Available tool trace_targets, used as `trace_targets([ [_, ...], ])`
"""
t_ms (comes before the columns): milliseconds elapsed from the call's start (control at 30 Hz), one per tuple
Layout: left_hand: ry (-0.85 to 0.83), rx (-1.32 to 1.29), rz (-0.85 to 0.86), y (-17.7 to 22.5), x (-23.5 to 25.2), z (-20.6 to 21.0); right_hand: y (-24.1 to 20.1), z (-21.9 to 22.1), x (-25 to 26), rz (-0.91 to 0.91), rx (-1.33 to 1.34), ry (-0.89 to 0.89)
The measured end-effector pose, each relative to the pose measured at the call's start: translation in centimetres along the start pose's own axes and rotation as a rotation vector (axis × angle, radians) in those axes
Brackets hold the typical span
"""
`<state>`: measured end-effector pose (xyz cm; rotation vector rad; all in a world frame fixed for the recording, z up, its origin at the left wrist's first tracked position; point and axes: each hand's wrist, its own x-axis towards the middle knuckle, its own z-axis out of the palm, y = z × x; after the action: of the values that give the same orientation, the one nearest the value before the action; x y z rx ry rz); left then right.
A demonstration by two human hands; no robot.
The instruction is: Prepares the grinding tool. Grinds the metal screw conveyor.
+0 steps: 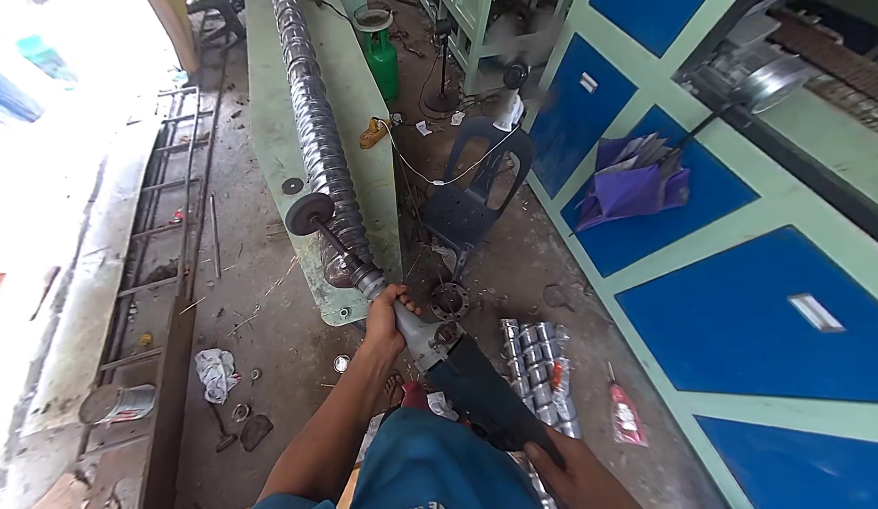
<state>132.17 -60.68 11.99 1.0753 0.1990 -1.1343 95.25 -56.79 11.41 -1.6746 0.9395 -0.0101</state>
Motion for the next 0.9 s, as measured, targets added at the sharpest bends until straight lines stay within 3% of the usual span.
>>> trace_targets([
  [533,-0.016,0.026,-0.019,-0.5,0.2,1.9,0.7,-0.1,-0.4,-0.026,0.041,0.018],
  [900,0.021,0.137,-0.054,-2.2,2.6,4.3,2.9,0.6,0.4,0.015,0.261,0.053],
])
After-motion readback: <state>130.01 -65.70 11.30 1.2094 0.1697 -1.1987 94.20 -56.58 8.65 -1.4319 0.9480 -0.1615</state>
